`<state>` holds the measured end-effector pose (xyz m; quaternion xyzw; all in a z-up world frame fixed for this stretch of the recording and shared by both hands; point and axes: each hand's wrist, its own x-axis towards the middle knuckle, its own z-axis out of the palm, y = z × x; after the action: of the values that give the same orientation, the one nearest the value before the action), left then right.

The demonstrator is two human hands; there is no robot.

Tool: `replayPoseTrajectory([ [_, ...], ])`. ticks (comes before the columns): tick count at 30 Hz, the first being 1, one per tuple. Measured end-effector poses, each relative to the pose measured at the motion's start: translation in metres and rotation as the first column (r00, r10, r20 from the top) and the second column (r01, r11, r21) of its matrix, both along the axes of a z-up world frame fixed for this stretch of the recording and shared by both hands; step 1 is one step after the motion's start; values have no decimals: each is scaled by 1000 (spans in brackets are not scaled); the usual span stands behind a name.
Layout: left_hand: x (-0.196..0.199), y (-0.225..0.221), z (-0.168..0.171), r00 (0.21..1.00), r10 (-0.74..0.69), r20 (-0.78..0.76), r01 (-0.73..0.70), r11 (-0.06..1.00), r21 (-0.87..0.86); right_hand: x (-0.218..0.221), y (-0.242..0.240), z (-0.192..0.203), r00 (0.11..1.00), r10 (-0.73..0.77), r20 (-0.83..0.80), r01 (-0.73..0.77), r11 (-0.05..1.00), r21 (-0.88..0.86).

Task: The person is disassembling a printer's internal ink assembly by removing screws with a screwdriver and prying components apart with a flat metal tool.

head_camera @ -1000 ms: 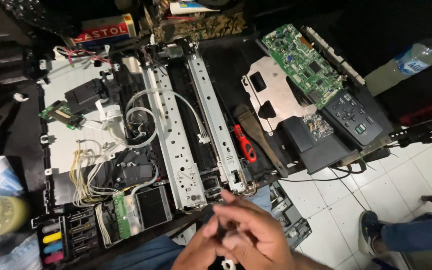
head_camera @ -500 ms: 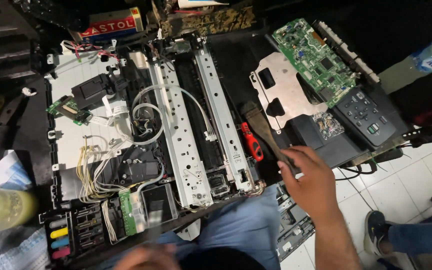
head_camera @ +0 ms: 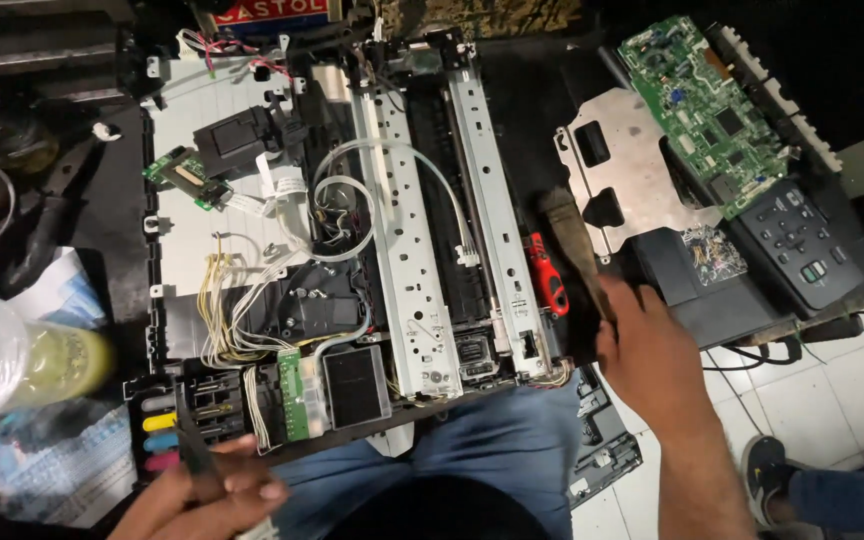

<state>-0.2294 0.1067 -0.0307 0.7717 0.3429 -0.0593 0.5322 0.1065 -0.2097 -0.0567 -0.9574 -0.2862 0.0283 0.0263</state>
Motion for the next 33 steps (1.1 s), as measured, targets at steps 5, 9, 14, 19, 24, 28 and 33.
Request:
replayPoseTrajectory([
  [5, 12, 31, 12, 894, 210, -395, -301, 936, -183, 7, -15, -10, 994, 88, 61, -81, 991, -108],
  [9, 3, 37, -5, 932, 226, -285, -313, 897, -312, 12, -34, -4, 949, -29, -313, 137, 934, 329],
  [14, -3, 28, -15, 821, -240, 517, 306, 951, -43, 10, -68, 23, 789, 350, -505, 192, 641, 743],
  [19, 24, -7, 27, 701, 644, -306, -673, 454, -584, 70, -251, -85, 951, -198, 239, 20, 807, 590],
  [24, 20, 16, -22, 921, 259, -291, -371, 809, -456, -33, -89, 46, 686, -91, 722, -538, 603, 588],
  [28, 15, 3, -28, 846, 381, -374, -531, 668, -522, -8, -113, 18, 921, 360, 147, -258, 285, 923],
  [33, 2, 13, -50, 933, 241, -268, -345, 811, -473, -33, -2, 56, 920, 363, 147, -307, 434, 847],
])
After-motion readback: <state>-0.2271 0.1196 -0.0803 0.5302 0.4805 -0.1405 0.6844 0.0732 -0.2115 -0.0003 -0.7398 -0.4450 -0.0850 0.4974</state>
